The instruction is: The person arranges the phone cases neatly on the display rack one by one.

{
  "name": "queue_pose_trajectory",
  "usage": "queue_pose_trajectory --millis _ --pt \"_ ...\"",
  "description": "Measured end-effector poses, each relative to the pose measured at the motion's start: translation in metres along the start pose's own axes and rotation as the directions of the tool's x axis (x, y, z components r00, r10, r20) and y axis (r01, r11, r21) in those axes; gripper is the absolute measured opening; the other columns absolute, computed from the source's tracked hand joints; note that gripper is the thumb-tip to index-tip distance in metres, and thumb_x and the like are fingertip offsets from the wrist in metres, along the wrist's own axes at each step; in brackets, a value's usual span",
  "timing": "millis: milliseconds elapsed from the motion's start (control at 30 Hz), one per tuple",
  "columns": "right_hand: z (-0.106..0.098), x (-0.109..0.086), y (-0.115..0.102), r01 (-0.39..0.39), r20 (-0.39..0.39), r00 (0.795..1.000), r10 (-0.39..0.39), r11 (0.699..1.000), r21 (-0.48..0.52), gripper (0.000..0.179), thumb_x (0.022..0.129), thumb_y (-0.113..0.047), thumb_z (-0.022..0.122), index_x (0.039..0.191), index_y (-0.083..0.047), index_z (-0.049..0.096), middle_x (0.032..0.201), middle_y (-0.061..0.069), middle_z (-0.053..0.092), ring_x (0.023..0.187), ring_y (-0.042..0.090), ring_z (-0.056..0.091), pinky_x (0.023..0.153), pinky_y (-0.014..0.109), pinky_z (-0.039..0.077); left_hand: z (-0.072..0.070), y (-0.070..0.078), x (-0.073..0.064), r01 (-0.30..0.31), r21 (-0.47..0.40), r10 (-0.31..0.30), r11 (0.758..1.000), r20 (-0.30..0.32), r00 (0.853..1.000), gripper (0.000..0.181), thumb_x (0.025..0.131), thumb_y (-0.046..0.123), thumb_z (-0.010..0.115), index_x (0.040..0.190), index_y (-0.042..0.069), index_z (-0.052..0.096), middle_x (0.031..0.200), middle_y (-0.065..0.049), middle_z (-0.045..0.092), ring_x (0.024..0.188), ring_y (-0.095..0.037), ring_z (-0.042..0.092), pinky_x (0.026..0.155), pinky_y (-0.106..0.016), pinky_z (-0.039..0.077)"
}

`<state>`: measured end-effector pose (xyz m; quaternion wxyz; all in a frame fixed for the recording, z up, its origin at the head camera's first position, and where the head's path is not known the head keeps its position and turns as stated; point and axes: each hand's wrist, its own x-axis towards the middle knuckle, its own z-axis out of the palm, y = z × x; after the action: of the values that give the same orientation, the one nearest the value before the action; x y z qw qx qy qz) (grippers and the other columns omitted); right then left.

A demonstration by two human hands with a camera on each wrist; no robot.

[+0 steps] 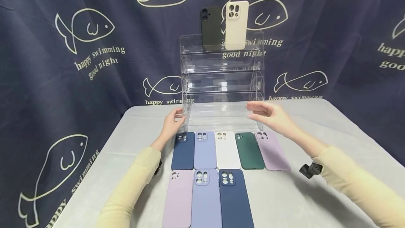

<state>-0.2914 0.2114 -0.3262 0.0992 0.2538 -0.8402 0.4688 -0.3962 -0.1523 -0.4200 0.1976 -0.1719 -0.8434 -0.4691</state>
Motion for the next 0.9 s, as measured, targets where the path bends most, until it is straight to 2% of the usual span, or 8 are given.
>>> queue_pose_trajectory --millis 100,167,233,400,633,800,900 --pt "0.003 -0.006 -0.002 -0.011 0.051 0.999 0.012 1.000 -0.020 0.045 0.088 -0.017 0.066 0.128 -0.003 0.054 0.126 0.017 0.060 0.114 0.024 0.059 0.091 0.012 0.049 -0.001 0.001 0.004 -0.010 -0.003 0.010 1.000 -0.003 1.000 0.037 0.086 0.006 0.064 0.121 -0.001 0.054 0.118 -0.020 0.061 0.101 -0.032 0.064 0.083 -0.039 0.058" --pt "0.006 -0.011 -0.002 -0.020 0.083 0.996 0.022 1.000 -0.020 0.046 0.087 -0.018 0.067 0.128 -0.003 0.054 0.125 0.017 0.060 0.114 0.029 0.058 0.090 0.014 0.050 -0.001 0.001 0.007 -0.020 0.002 0.020 1.000 -0.003 1.000 0.037 0.086 0.006 0.064 0.121 -0.002 0.054 0.119 -0.020 0.061 0.101 -0.032 0.064 0.083 -0.039 0.058" --pt "0.008 -0.015 -0.002 -0.027 0.097 0.995 0.029 0.999 -0.024 0.046 0.086 -0.019 0.068 0.128 -0.005 0.055 0.124 0.016 0.061 0.113 0.029 0.059 0.086 0.016 0.052 -0.002 0.001 0.010 -0.028 0.002 0.028 1.000 0.000 1.000 0.037 0.086 0.006 0.064 0.122 -0.002 0.054 0.119 -0.020 0.061 0.101 -0.032 0.064 0.083 -0.039 0.058" --pt "0.017 -0.027 0.000 -0.015 0.104 0.994 0.016 1.000 -0.013 0.046 0.084 -0.021 0.070 0.126 -0.006 0.057 0.122 0.013 0.063 0.111 0.023 0.061 0.086 0.019 0.054 -0.002 0.002 0.013 -0.052 0.000 0.052 0.999 0.009 0.999 0.037 0.086 0.005 0.063 0.122 -0.002 0.054 0.117 -0.022 0.062 0.100 -0.033 0.064 0.083 -0.040 0.058" --pt "0.037 -0.043 0.002 -0.009 0.136 0.991 0.003 0.999 0.044 0.047 0.082 -0.018 0.072 0.124 -0.004 0.058 0.119 0.011 0.065 0.109 0.015 0.061 0.093 0.029 0.053 -0.005 0.000 0.005 -0.045 0.012 0.045 0.999 0.004 0.999 0.037 0.086 0.004 0.064 0.121 -0.003 0.055 0.115 -0.022 0.063 0.099 -0.034 0.065 0.082 -0.039 0.058" --pt "0.047 -0.054 0.004 -0.008 0.176 0.984 0.005 1.000 0.016 0.047 0.083 -0.023 0.071 0.125 -0.007 0.058 0.120 0.010 0.065 0.110 0.020 0.061 0.095 0.032 0.052 -0.004 -0.001 0.000 -0.039 -0.005 0.039 0.999 -0.015 0.999 0.037 0.085 0.002 0.064 0.121 -0.003 0.055 0.114 -0.022 0.064 0.097 -0.034 0.065 0.081 -0.040 0.058" --pt "0.048 -0.061 0.004 0.012 0.212 0.977 -0.005 0.999 -0.031 0.046 0.084 -0.026 0.070 0.126 -0.010 0.057 0.120 0.010 0.064 0.110 0.024 0.061 0.094 0.029 0.052 -0.002 0.000 0.001 -0.051 0.003 0.051 0.999 -0.006 0.999 0.038 0.085 0.003 0.064 0.121 -0.003 0.055 0.115 -0.021 0.063 0.098 -0.033 0.065 0.082 -0.038 0.058"
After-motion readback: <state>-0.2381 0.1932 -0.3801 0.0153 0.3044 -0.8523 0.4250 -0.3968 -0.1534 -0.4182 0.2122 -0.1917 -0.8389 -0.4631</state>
